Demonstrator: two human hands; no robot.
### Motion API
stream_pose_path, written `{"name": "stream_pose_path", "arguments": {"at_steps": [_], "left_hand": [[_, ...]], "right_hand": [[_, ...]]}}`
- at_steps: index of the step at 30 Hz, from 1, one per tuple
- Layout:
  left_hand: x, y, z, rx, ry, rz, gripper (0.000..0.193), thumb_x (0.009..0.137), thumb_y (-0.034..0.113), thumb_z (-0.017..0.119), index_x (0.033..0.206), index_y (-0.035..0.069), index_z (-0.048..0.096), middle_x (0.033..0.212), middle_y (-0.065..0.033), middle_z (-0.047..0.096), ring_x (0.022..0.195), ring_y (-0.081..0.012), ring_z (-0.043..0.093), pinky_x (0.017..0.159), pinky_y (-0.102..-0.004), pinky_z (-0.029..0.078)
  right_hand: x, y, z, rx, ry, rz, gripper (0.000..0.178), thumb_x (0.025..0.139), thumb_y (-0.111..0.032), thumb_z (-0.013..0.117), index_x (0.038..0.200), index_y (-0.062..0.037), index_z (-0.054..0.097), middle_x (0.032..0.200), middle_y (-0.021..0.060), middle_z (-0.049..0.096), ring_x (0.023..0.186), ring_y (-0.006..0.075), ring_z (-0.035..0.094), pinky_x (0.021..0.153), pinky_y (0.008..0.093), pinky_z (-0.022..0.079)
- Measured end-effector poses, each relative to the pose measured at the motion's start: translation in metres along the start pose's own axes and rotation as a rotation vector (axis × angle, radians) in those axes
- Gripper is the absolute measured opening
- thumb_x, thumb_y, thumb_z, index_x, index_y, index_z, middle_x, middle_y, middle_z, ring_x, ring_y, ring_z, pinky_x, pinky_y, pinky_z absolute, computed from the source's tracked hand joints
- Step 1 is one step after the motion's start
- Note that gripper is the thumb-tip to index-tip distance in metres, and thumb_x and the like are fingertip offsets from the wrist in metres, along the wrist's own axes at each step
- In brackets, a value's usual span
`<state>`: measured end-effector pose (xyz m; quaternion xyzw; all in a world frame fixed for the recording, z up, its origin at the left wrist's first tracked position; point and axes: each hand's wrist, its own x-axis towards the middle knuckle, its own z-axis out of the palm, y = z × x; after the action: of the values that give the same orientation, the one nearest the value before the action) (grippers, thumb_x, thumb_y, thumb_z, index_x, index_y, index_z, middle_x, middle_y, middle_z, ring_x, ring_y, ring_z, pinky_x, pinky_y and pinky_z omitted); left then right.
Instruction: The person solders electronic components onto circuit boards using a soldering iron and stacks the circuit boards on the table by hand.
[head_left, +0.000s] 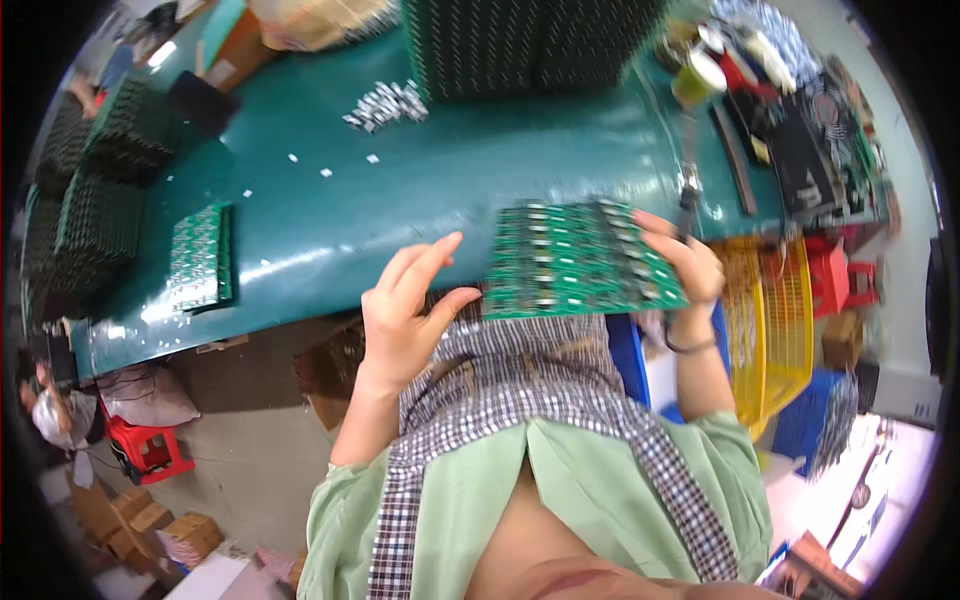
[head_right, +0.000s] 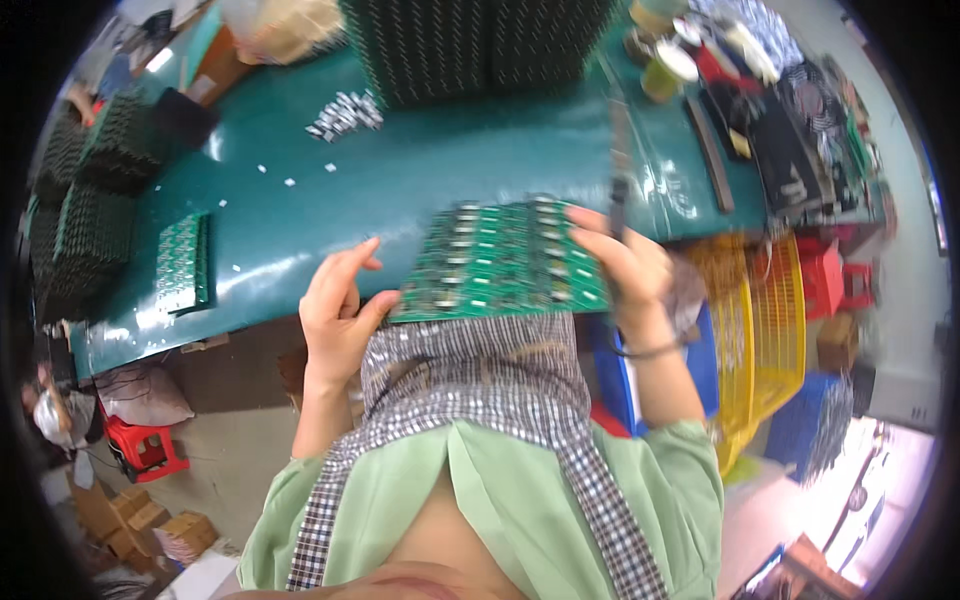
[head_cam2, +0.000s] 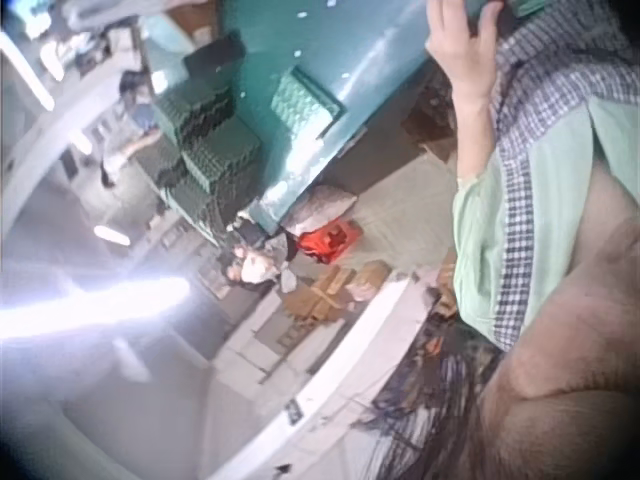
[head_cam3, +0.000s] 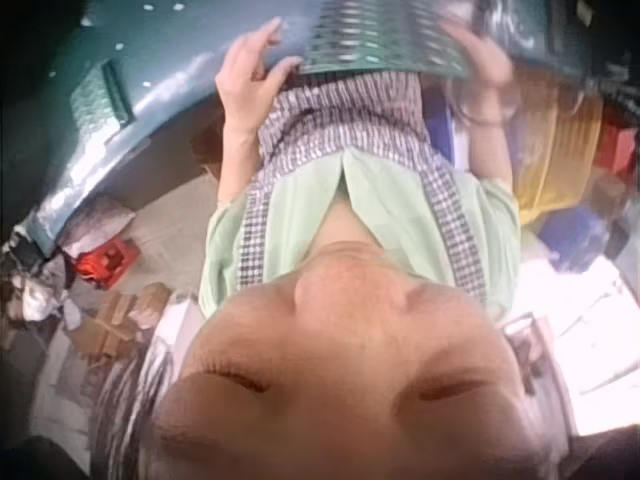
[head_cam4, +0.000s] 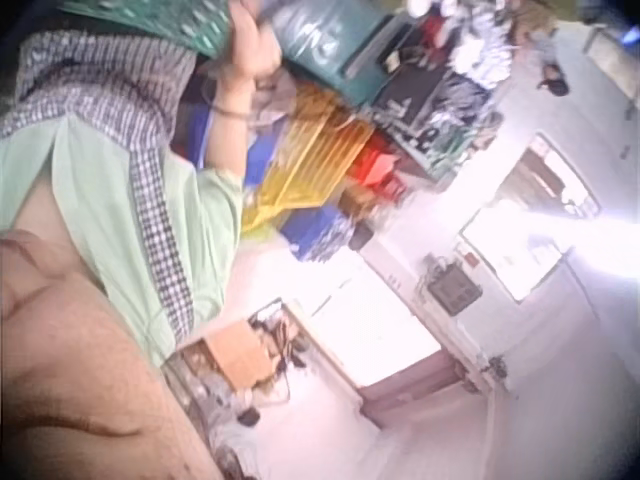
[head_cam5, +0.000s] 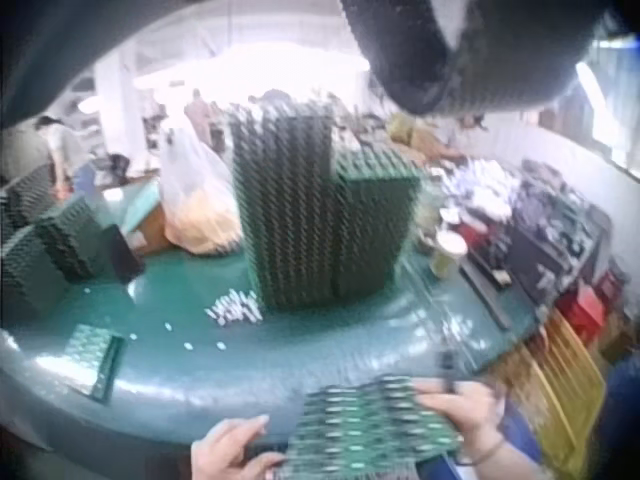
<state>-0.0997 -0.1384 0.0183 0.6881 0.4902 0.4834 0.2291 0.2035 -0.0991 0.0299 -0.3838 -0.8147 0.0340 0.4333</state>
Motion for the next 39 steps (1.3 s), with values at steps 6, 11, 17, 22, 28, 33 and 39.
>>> {"name": "stream_pose_path", "arguments": {"at_steps": [6, 11, 17, 22, 28, 33, 39], "left_hand": [[-0.009, -0.024, 0.026, 0.003, 0.076, 0.062, 0.04, 0.063, -0.014, 0.064, 0.099, 0.002, 0.066, 0.091, -0.007, 0.065, 0.048, -0.0063, 0.04, 0.043, -0.0221, 0.032], [-0.017, -0.032, 0.035, 0.138, 0.142, 0.11, 0.026, 0.067, -0.01, 0.064, 0.091, -0.001, 0.065, 0.086, -0.0098, 0.064, 0.048, -0.0112, 0.045, 0.044, -0.0227, 0.034], [-0.013, -0.024, 0.035, 0.113, 0.131, -0.014, 0.024, 0.068, -0.01, 0.061, 0.091, -0.004, 0.063, 0.087, -0.013, 0.065, 0.076, -0.0193, 0.06, 0.064, -0.0246, 0.044], [-0.012, -0.025, 0.033, 0.113, 0.132, -0.041, 0.023, 0.069, -0.01, 0.061, 0.091, -0.005, 0.062, 0.088, -0.0134, 0.065, 0.08, -0.0208, 0.061, 0.069, -0.0254, 0.045], [-0.008, -0.029, 0.034, 0.102, 0.146, 0.0, 0.024, 0.068, -0.009, 0.062, 0.091, -0.002, 0.064, 0.087, -0.0118, 0.065, 0.064, -0.0157, 0.053, 0.056, -0.0245, 0.039], [-0.007, -0.02, 0.036, 0.146, 0.152, 0.108, 0.028, 0.065, -0.009, 0.064, 0.091, 0.0, 0.065, 0.084, -0.0127, 0.064, 0.059, -0.0202, 0.06, 0.049, -0.0266, 0.045], [-0.007, -0.017, 0.035, 0.174, 0.134, 0.092, 0.029, 0.062, -0.011, 0.064, 0.09, 0.0, 0.065, 0.084, -0.0126, 0.064, 0.061, -0.0222, 0.062, 0.051, -0.0277, 0.047]], "right_hand": [[-0.036, 0.014, 0.07, 0.318, 0.098, 0.08, 0.022, 0.07, 0.001, 0.064, 0.091, -0.0041, 0.065, 0.097, 0.0167, 0.07, 0.085, 0.0272, 0.07, 0.07, 0.0294, 0.055], [-0.03, 0.018, 0.075, 0.215, 0.12, 0.007, 0.02, 0.071, 0.001, 0.065, 0.089, -0.0054, 0.065, 0.088, 0.0135, 0.071, 0.078, 0.026, 0.07, 0.066, 0.0295, 0.056], [-0.025, 0.018, 0.074, 0.182, 0.135, 0.04, 0.019, 0.071, 0.002, 0.066, 0.088, -0.0065, 0.066, 0.085, 0.0105, 0.071, 0.074, 0.0229, 0.07, 0.062, 0.0284, 0.055], [-0.021, 0.02, 0.077, 0.194, 0.134, 0.018, 0.019, 0.071, 0.001, 0.065, 0.089, -0.0066, 0.066, 0.084, 0.0106, 0.071, 0.073, 0.0228, 0.07, 0.062, 0.0279, 0.055], [-0.02, 0.02, 0.072, 0.22, 0.092, 0.037, 0.016, 0.074, -0.003, 0.064, 0.09, -0.0034, 0.065, 0.086, 0.0137, 0.071, 0.075, 0.0251, 0.07, 0.064, 0.0288, 0.055], [-0.03, 0.025, 0.072, 0.287, 0.062, 0.108, 0.017, 0.079, -0.008, 0.066, 0.093, 0.0025, 0.064, 0.092, 0.019, 0.07, 0.084, 0.0271, 0.07, 0.071, 0.0285, 0.054], [-0.035, 0.027, 0.073, 0.284, 0.061, 0.131, 0.026, 0.087, -0.022, 0.063, 0.095, 0.0025, 0.063, 0.095, 0.0192, 0.07, 0.085, 0.0274, 0.07, 0.071, 0.0297, 0.055]]}}
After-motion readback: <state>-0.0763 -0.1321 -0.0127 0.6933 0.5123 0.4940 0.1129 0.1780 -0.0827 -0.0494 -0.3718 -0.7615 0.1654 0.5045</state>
